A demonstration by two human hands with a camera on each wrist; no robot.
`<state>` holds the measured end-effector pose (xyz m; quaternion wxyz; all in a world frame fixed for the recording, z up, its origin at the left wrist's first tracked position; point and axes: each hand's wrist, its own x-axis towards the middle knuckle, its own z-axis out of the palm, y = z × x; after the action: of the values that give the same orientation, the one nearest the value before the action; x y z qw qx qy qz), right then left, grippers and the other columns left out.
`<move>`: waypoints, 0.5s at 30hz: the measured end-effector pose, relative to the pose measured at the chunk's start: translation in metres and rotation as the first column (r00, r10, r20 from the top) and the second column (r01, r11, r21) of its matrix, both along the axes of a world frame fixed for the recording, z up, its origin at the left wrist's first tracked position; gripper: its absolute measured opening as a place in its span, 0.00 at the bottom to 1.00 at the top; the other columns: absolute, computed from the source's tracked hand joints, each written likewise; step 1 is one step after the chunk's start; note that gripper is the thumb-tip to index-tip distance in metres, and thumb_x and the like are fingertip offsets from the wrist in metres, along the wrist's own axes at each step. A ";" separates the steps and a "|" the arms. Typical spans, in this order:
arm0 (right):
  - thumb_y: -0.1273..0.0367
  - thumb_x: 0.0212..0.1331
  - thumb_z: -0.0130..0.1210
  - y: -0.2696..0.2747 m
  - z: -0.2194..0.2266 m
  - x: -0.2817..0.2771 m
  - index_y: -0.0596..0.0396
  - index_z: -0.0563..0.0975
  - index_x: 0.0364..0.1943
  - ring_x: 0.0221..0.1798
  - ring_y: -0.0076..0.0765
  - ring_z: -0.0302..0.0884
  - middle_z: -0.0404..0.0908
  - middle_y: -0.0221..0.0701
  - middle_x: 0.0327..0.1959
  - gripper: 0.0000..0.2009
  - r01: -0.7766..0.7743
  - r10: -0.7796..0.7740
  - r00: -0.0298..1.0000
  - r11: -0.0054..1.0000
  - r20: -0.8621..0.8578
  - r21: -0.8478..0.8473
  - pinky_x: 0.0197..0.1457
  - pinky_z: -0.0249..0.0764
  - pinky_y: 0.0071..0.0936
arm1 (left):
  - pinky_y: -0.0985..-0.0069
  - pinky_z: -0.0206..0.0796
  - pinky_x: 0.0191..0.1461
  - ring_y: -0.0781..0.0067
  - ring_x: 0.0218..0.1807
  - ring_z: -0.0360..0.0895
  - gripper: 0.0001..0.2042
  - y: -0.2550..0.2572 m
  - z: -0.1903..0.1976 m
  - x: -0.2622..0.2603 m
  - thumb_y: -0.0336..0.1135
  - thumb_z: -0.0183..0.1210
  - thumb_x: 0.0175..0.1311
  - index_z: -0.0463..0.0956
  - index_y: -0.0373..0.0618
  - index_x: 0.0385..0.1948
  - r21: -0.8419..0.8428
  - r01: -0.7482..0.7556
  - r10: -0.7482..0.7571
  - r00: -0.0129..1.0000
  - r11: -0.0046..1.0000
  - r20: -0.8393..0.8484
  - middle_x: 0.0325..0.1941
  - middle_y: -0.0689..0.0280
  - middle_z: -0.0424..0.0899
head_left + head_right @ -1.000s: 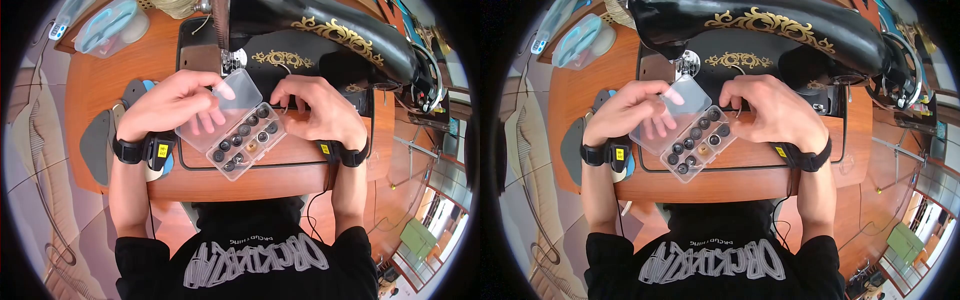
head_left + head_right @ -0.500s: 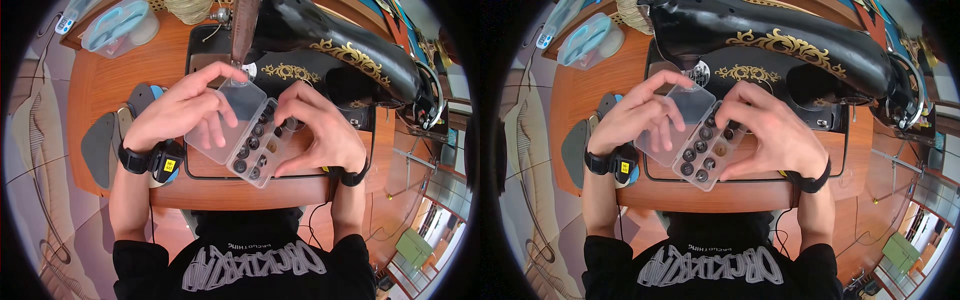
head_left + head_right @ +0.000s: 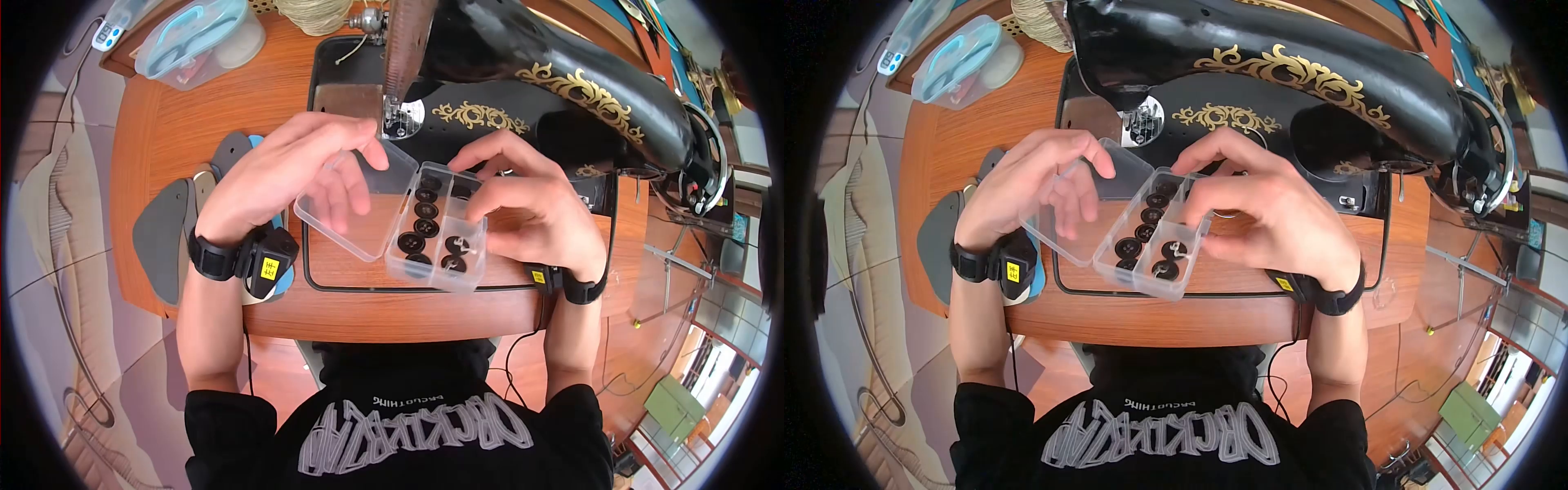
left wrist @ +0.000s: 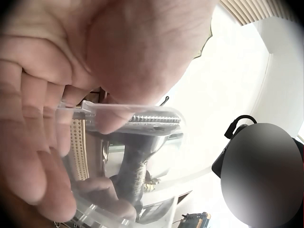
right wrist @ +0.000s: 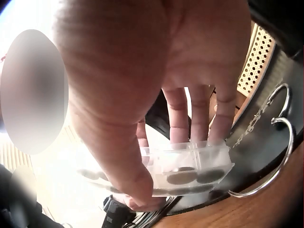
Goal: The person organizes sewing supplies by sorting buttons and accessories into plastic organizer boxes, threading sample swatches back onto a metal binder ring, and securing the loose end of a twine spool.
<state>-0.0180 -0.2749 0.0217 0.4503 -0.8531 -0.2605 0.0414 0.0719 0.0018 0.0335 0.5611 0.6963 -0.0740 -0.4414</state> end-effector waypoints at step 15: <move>0.76 0.47 0.76 -0.013 -0.006 0.008 0.58 0.85 0.36 0.47 0.35 0.86 0.86 0.35 0.42 0.12 -0.008 0.040 0.991 0.969 -0.126 0.248 0.54 0.82 0.30 | 0.82 0.54 0.28 0.85 0.23 0.64 0.29 0.033 -0.021 0.021 0.66 0.56 0.70 0.89 0.44 0.40 -0.243 0.384 -0.245 0.857 0.891 0.454 0.21 0.77 0.72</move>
<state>-0.0104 -0.2881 0.0161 0.5686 -0.7825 -0.2440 0.0696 0.0932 0.0346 0.0120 0.5587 0.6489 -0.3765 -0.3534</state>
